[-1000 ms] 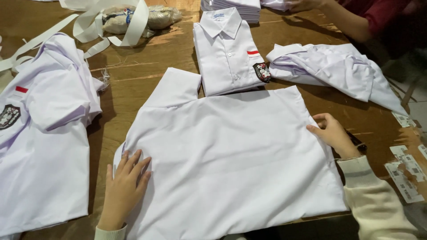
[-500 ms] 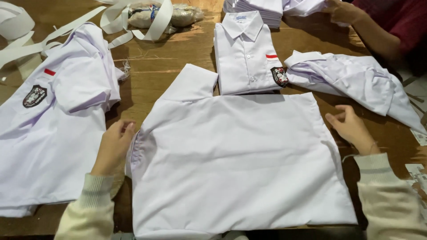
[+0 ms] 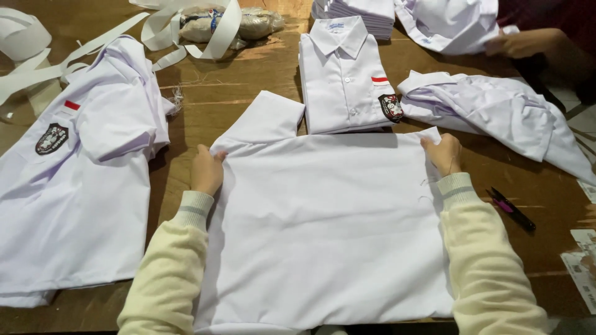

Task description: Folding a white collared shirt on a wooden work surface in a factory setting.

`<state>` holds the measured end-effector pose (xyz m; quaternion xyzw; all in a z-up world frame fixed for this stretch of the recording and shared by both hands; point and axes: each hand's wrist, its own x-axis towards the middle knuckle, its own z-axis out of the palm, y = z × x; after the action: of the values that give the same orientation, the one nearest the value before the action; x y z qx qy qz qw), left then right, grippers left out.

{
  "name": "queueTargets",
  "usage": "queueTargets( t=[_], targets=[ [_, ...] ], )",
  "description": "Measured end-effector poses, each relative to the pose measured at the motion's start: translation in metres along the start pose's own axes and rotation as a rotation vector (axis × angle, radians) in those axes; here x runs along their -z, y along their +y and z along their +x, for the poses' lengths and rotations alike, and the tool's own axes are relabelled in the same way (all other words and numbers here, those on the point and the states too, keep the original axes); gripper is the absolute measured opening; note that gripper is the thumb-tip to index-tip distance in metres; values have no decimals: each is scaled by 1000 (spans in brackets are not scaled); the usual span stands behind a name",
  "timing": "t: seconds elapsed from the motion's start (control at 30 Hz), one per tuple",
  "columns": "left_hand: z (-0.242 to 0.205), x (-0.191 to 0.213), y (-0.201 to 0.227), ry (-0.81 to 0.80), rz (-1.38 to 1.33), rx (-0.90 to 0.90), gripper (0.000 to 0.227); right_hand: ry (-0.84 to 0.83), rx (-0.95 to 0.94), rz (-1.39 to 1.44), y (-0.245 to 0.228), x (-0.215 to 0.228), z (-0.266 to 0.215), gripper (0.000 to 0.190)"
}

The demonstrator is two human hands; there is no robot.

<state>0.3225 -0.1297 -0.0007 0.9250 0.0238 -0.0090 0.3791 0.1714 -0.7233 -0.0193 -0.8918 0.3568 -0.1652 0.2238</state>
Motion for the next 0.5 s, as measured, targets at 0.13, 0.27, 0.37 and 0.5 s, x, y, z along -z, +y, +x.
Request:
queueTargets(
  t=[0.13, 0.27, 0.37, 0.5],
  targets=[
    [-19, 15, 26, -21, 106, 75, 35, 85, 42, 44, -1, 0, -6, 53],
    [27, 18, 8, -56, -21, 62, 56, 0, -41, 69, 3, -3, 17, 62],
    [42, 13, 12, -56, -30, 96, 66, 31, -48, 71, -11, -2, 9, 64],
    [44, -10, 27, 84, 21, 142, 40, 159, 42, -47, -29, 0, -19, 48]
  ],
)
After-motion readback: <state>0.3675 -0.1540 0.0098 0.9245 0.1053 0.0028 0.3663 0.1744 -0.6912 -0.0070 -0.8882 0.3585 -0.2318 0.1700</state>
